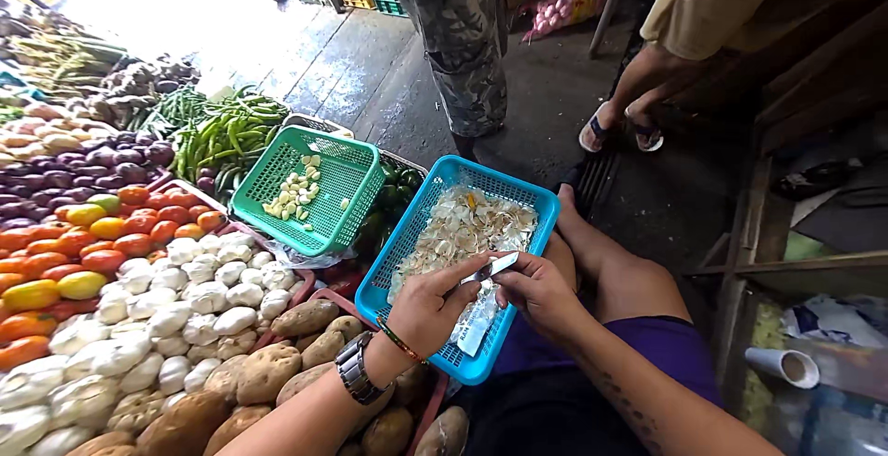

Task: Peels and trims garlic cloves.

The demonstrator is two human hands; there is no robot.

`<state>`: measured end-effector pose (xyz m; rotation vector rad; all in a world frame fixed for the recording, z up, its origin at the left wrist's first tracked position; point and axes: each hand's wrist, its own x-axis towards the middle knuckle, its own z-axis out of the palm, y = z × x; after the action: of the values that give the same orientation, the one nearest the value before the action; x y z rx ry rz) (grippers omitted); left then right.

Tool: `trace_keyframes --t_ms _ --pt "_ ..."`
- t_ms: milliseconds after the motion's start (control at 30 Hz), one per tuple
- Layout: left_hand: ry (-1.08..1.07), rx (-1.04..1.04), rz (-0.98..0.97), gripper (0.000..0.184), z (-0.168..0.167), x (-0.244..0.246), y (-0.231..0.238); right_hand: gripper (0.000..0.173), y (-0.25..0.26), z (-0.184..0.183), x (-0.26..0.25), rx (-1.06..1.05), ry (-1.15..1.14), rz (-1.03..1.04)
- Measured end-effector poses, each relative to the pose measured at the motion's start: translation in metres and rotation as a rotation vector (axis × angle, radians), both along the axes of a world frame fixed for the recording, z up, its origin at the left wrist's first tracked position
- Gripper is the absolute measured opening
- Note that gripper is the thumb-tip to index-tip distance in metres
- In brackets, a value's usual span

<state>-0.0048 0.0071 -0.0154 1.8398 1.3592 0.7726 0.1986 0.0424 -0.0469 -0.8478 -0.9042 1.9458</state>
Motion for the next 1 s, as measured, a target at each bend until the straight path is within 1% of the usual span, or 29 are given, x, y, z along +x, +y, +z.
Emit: trace_keyframes --t_ms 67,100,133,200,267,400,567,633,667,733,800,833,900,1000 --pt "-0.027 0.021 0.032 0.032 -0.001 0.004 0.0 0.011 -0.001 0.003 0.0 -0.044 0.026 0.001" --pt "-0.028 -0.003 0.057 0.032 0.001 0.005 0.0 0.009 -0.001 0.005 0.001 -0.066 0.04 0.014" --pt "-0.031 -0.054 0.098 0.032 0.004 0.005 0.002 0.01 -0.002 0.006 0.002 -0.085 0.062 0.027" --pt "-0.07 -0.195 0.201 0.031 0.007 0.004 0.007 0.019 -0.003 0.007 0.003 -0.113 0.109 0.043" --pt "-0.132 -0.275 0.284 0.031 0.006 0.0 0.012 0.022 -0.001 0.006 0.004 -0.122 0.13 0.062" --pt "-0.183 -0.396 0.289 0.035 0.012 -0.001 0.013 0.023 0.0 0.002 0.005 -0.118 0.17 0.057" --pt "-0.247 -0.403 0.316 0.021 0.017 0.003 0.008 0.03 0.003 -0.002 0.004 -0.103 0.18 0.019" --pt "-0.301 -0.399 0.354 0.018 0.017 0.005 0.007 0.026 0.003 -0.001 0.003 -0.137 0.196 0.006" --pt "-0.337 -0.395 0.364 0.019 0.018 0.006 0.007 0.024 0.003 0.0 0.002 -0.169 0.207 -0.001" --pt "-0.403 -0.368 0.337 0.03 0.018 0.005 0.005 0.018 0.003 0.004 0.001 -0.261 0.232 0.001" --pt "-0.429 -0.327 0.248 0.041 0.018 0.006 0.003 0.015 0.002 0.006 0.0 -0.341 0.29 0.017" --pt "-0.423 -0.309 0.193 0.043 0.018 0.007 0.002 0.013 0.001 0.006 0.0 -0.368 0.323 0.026" --pt "-0.35 -0.276 0.107 0.044 0.02 0.01 -0.001 0.009 0.0 0.004 -0.001 -0.398 0.378 0.039" --pt "-0.212 -0.195 0.07 0.042 0.017 0.013 -0.005 0.009 -0.003 0.003 -0.005 -0.362 0.384 0.013"
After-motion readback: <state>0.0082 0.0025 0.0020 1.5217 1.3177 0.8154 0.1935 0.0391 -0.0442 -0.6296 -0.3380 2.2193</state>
